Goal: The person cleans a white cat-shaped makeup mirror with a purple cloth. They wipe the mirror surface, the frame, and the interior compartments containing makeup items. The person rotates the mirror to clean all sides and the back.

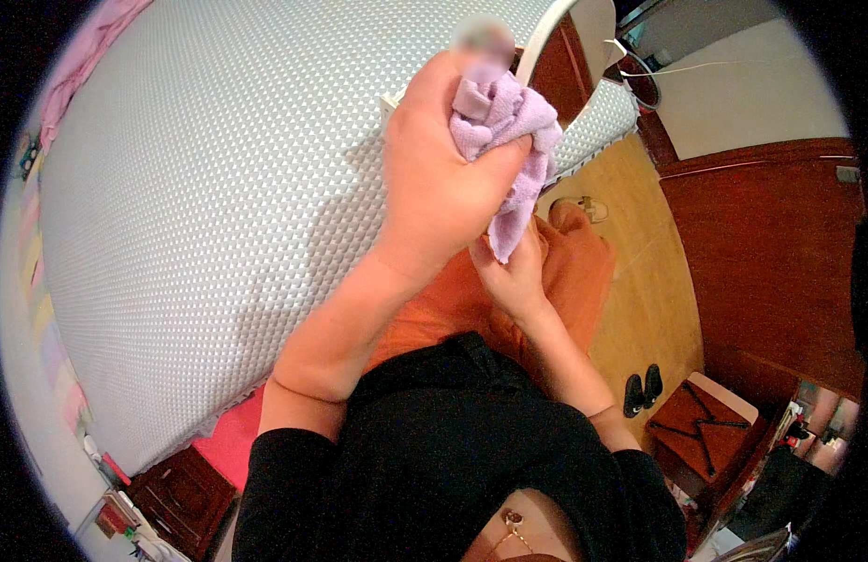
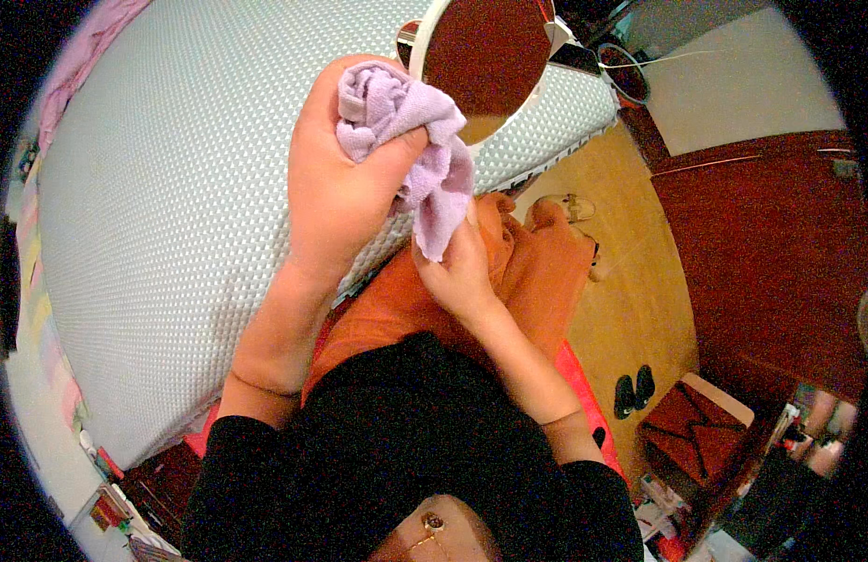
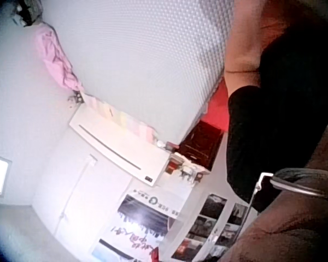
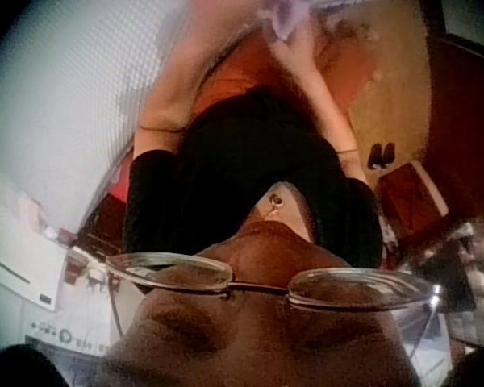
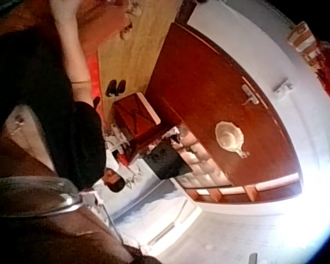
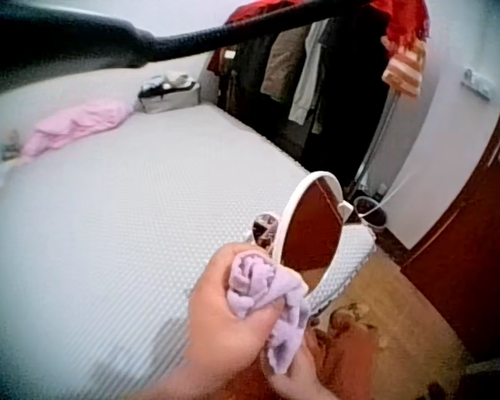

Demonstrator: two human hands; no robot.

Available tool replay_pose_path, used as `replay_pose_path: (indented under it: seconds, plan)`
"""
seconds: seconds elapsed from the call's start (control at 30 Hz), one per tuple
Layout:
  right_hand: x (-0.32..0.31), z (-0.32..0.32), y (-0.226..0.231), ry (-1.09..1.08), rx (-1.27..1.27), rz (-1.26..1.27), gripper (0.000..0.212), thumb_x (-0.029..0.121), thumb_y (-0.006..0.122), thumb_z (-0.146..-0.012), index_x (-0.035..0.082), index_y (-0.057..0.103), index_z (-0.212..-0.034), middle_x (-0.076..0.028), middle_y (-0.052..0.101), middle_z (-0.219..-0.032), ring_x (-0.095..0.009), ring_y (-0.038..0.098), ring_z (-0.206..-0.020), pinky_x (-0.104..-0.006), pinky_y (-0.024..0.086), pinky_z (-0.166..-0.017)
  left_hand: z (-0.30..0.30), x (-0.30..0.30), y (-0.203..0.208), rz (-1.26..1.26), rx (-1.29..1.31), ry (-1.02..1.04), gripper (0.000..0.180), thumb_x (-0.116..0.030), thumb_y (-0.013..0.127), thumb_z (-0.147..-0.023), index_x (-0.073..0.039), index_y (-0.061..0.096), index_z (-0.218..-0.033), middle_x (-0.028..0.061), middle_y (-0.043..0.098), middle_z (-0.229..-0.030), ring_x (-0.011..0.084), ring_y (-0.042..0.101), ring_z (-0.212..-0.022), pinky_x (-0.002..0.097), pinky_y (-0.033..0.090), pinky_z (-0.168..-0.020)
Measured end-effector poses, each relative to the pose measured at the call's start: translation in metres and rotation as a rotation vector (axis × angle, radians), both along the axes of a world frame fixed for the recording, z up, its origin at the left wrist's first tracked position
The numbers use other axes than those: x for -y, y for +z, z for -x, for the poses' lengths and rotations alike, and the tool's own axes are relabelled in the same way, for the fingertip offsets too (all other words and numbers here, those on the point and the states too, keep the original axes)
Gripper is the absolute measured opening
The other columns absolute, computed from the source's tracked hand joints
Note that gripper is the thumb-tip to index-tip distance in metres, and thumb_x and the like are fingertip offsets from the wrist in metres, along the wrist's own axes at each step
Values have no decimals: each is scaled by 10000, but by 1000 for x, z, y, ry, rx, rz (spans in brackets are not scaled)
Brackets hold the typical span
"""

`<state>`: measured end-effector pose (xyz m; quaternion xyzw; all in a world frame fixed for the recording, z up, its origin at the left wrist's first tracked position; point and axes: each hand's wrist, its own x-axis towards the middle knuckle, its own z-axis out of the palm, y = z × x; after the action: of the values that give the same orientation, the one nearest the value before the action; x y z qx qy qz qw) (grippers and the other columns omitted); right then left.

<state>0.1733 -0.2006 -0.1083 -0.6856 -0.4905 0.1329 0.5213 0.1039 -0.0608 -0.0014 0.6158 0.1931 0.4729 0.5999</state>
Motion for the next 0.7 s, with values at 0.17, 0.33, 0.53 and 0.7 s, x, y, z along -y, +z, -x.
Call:
replay_pose_path:
  seconds: [0.17,0.33,0.53,0.7]
  plan:
    - [0,2,-5,-51,69,-25,454,13,675,-866,-12,556,-1303,-132,612,-1253,-261,597,-1184,-378,451,-1022,2,1,0,-41,42,-2,322,17,669,-781,-14,610,-1096,76,676,-938,158,665,-880,313,537,-809]
    - [1,0,-8,-34,93,2,417,13,694,-858,-7,579,-1258,-108,650,-1164,-228,637,-1103,-355,491,-957,4,-1,-7,-82,56,-11,347,46,630,-808,-14,625,-1149,89,693,-1003,164,673,-934,308,532,-847]
    - [4,-8,-10,-2,121,12,428,51,683,-879,-6,600,-1295,-108,660,-1152,-214,615,-1162,-347,457,-1021,22,-4,-12,-69,30,-52,416,106,549,-841,8,611,-1240,104,684,-1146,170,654,-1056,300,507,-952]
    - [13,-12,-7,77,-229,-125,467,31,568,-973,11,494,-1433,-159,524,-1368,-204,630,-1119,-316,546,-906,74,15,-34,-19,-66,36,485,84,553,-780,10,601,-1257,125,663,-1121,216,652,-1038,315,495,-963]
